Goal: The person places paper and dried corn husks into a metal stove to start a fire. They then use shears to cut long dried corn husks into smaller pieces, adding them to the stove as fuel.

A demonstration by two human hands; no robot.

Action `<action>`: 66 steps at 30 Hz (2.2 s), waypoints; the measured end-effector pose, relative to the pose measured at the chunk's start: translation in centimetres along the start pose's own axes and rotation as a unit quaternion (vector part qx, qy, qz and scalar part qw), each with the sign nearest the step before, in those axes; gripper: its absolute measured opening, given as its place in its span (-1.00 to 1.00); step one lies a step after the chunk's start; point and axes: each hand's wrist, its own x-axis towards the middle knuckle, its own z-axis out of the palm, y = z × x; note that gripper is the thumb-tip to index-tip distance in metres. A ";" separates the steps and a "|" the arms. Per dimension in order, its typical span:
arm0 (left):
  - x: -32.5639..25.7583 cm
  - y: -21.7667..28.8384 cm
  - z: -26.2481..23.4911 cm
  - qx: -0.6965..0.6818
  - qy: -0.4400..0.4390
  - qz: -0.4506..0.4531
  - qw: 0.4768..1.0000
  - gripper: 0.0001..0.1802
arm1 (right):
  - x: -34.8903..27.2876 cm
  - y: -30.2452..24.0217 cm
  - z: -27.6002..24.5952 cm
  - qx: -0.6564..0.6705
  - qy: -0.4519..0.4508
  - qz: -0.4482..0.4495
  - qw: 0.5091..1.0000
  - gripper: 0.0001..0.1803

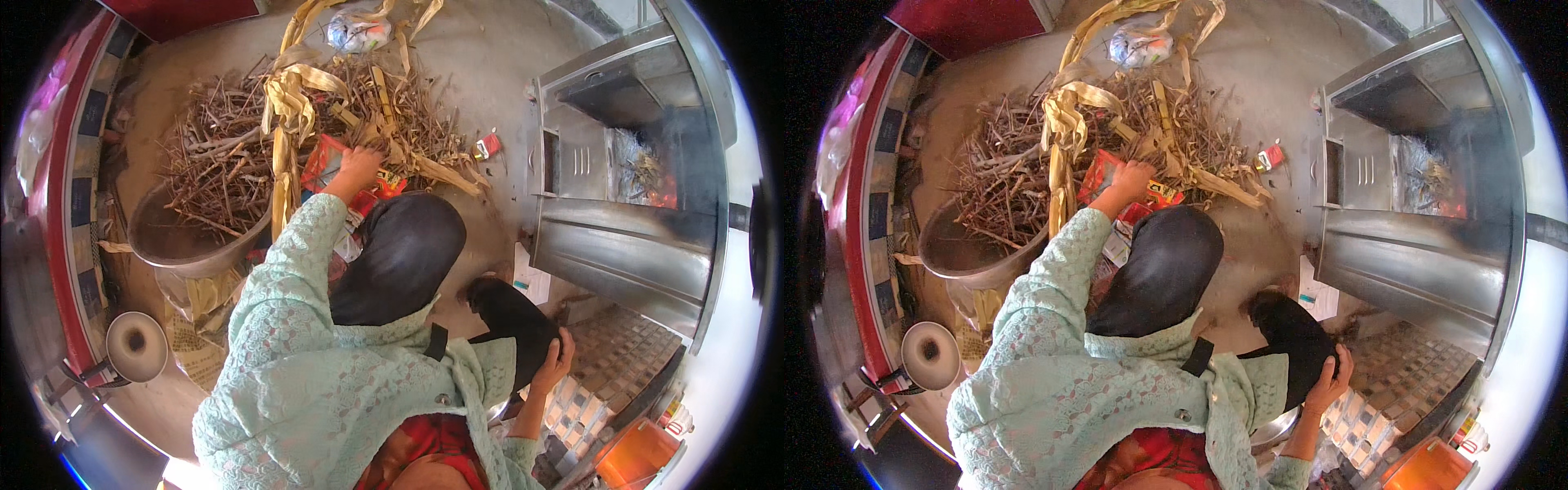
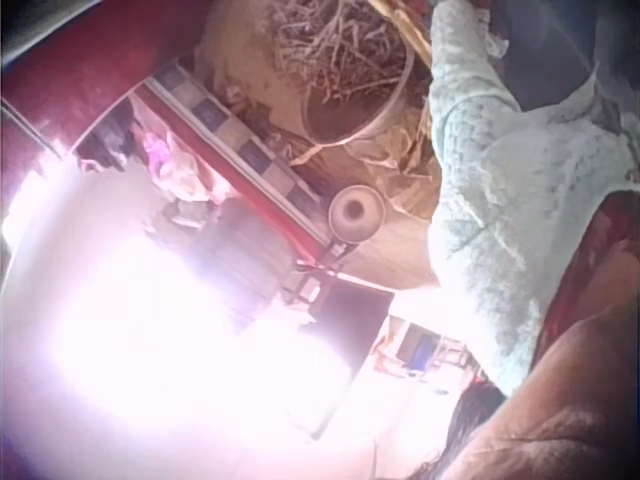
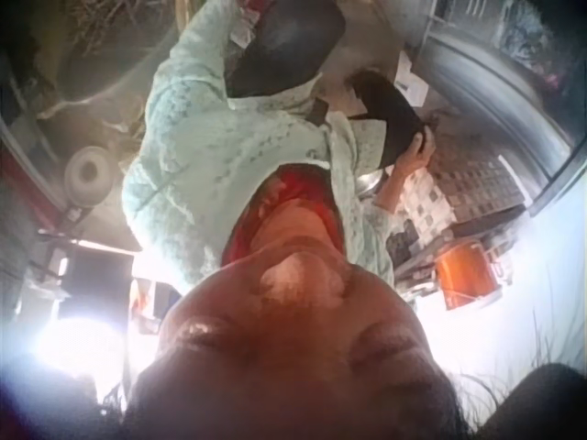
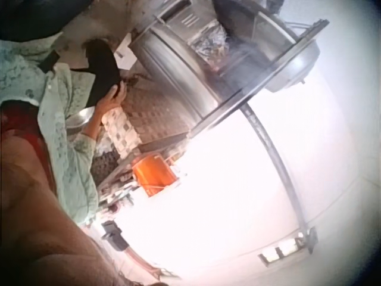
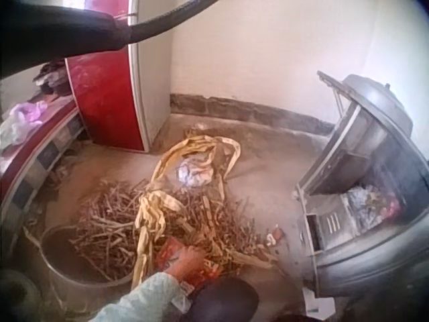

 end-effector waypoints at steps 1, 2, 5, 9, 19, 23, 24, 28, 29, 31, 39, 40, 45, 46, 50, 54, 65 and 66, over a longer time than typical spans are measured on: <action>-1.0 -0.1 0.3 0.002 -0.006 -0.015 1.000 -0.76 | 0.0 0.1 -0.1 -0.003 0.002 0.000 1.000 -0.68; -2.0 -0.1 0.5 0.004 -0.012 -0.030 0.999 -0.79 | 0.0 0.2 -0.1 -0.006 0.004 0.000 1.000 -0.68; -3.3 -0.7 0.3 0.076 -0.056 -0.024 0.995 -0.76 | 0.3 -0.1 -0.1 -0.026 0.004 -0.012 1.000 -0.68; -3.6 -1.3 0.6 0.153 -0.104 -0.028 0.982 -0.72 | 0.4 -0.4 0.0 -0.025 0.005 -0.002 1.000 -0.68; -2.5 0.9 -15.4 -0.234 0.154 -0.021 0.960 -0.69 | 1.4 -1.6 -0.3 -0.108 -0.045 -0.066 0.991 -0.67; -1.9 3.1 -19.7 -0.505 0.175 0.034 0.845 -0.79 | 3.9 -6.4 2.0 0.002 -0.077 -0.118 0.990 -0.59; -2.0 3.9 -20.6 -0.573 0.183 0.060 0.796 -0.82 | 4.8 -8.0 2.8 0.054 -0.113 -0.079 0.989 -0.55; -3.3 9.4 -25.5 -0.771 0.122 0.123 0.613 -0.79 | 8.1 -9.1 7.2 0.246 -0.177 0.012 0.953 -0.28; -3.8 10.7 -26.5 -0.800 0.102 0.117 0.579 -0.76 | 9.0 -9.2 8.3 0.279 -0.190 0.025 0.941 -0.19; -4.1 12.9 -27.2 -0.851 0.081 0.134 0.502 -0.73 | 10.7 -11.7 9.6 0.269 -0.178 -0.005 0.947 -0.03; -4.2 19.0 -23.1 -0.897 0.039 0.094 0.429 -0.75 | 13.7 -13.4 11.3 0.660 -0.232 0.027 0.714 -0.26; -4.4 19.5 -22.7 -0.895 0.035 0.086 0.437 -0.75 | 13.4 -13.2 11.4 0.635 -0.210 0.042 0.742 -0.32; -4.9 20.7 -21.6 -0.875 0.033 0.056 0.480 -0.77 | 12.8 -14.6 12.0 0.607 -0.112 0.096 0.781 -0.52; -4.9 20.9 -21.6 -0.872 0.027 0.056 0.486 -0.76 | 12.9 -14.6 12.3 0.633 -0.117 0.114 0.757 -0.53; -4.9 21.2 -20.9 -0.869 -0.001 0.088 0.487 -0.70 | 13.0 -15.3 13.6 0.694 -0.133 0.146 0.692 -0.53; -3.9 21.2 -19.2 -0.809 0.021 0.067 0.583 -0.75 | 13.5 -15.9 14.5 0.643 -0.122 0.153 0.741 -0.68; -4.9 22.2 -21.2 -0.531 0.097 0.113 0.834 -0.52 | 16.0 -12.0 16.0 0.625 -0.001 0.164 0.763 -0.64; -5.3 22.4 -21.9 -0.535 0.091 0.108 0.833 -0.50 | 16.9 -10.9 15.4 0.616 0.012 0.176 0.768 -0.65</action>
